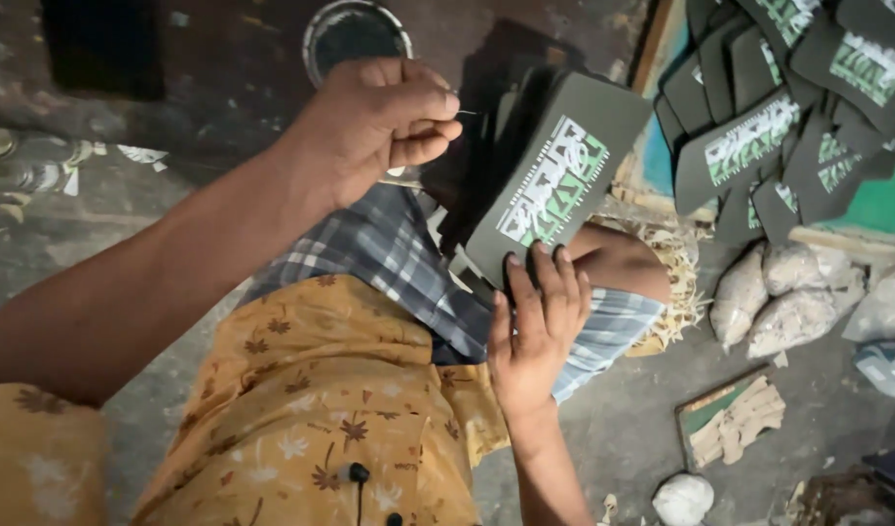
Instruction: Cleaning and detailing printed streetwear labels using a needle-like tool to remove excess ink or debris.
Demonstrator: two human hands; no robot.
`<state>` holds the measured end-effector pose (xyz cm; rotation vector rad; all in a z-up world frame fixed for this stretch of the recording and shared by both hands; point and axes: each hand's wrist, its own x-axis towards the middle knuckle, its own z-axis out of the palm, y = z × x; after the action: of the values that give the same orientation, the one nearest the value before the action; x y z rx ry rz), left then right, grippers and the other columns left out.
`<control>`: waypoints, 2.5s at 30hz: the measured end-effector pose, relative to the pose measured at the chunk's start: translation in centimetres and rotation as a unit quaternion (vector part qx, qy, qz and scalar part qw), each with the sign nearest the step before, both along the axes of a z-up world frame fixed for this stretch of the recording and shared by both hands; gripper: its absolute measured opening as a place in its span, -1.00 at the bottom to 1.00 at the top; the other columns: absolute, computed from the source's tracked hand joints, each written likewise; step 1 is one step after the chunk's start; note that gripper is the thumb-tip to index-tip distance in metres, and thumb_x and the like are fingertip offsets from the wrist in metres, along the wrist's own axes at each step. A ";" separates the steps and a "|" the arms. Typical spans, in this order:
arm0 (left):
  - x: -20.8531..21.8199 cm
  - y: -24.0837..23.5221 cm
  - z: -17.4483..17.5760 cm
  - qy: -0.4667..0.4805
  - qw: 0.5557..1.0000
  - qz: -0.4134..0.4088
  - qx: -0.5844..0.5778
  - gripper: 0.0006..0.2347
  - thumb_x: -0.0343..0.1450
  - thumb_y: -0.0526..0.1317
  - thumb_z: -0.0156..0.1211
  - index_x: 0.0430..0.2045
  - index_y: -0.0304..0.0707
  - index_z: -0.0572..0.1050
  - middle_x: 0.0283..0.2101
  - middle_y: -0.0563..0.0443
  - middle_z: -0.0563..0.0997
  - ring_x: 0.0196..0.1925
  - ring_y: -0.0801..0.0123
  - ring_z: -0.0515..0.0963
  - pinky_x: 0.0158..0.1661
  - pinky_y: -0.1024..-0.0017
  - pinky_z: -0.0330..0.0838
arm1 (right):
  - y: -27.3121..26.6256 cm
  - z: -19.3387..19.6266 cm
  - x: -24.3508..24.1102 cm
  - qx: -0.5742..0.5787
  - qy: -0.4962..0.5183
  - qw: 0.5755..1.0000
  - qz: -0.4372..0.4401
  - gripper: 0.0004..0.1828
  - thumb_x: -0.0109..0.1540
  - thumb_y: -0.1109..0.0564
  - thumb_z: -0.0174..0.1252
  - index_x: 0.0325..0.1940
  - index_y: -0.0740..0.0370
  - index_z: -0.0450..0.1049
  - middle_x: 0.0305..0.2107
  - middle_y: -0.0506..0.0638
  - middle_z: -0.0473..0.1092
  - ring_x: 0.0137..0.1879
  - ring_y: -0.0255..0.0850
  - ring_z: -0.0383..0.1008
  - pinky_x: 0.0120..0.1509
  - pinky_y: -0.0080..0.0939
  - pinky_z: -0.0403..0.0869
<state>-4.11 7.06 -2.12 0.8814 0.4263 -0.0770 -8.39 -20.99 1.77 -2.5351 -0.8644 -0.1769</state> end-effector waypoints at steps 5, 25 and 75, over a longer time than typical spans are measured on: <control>-0.3 -1.1 1.7 -0.028 0.998 -0.019 -0.048 -0.86 0.43 -0.28 0.35 -0.26 -0.35 0.54 -0.29 -0.04 0.67 -0.26 0.44 0.73 -0.20 0.52 0.68 | -1.2 -0.3 0.2 0.088 0.038 0.995 0.004 -0.68 0.43 0.24 0.04 0.28 0.28 0.43 0.32 0.15 0.36 0.53 0.10 0.31 0.67 0.16 0.24; -2.2 -3.5 1.7 -0.053 0.993 -0.045 0.095 -0.87 0.46 -0.32 0.33 -0.23 -0.36 0.52 -0.20 -0.06 0.67 -0.18 0.40 0.72 -0.13 0.47 0.69 | -0.7 1.4 2.1 0.083 0.063 0.994 0.032 -0.66 0.22 0.29 0.29 0.10 0.26 0.55 0.21 0.07 0.43 0.36 0.02 0.36 0.50 0.00 0.32; -3.5 -3.9 1.8 -0.095 0.975 0.002 0.199 -0.90 0.44 -0.43 0.35 -0.28 -0.39 0.52 -0.27 -0.08 0.68 -0.27 0.50 0.69 -0.21 0.53 0.64 | 0.6 -1.3 1.6 -0.021 -0.093 0.995 0.043 -0.63 0.34 0.28 0.14 0.24 0.36 0.40 0.19 0.19 0.35 0.32 0.11 0.38 0.60 0.31 0.20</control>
<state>-7.56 3.17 -0.36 1.2715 0.2661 0.1009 -6.82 -20.36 0.44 -2.5445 -1.0567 -0.3746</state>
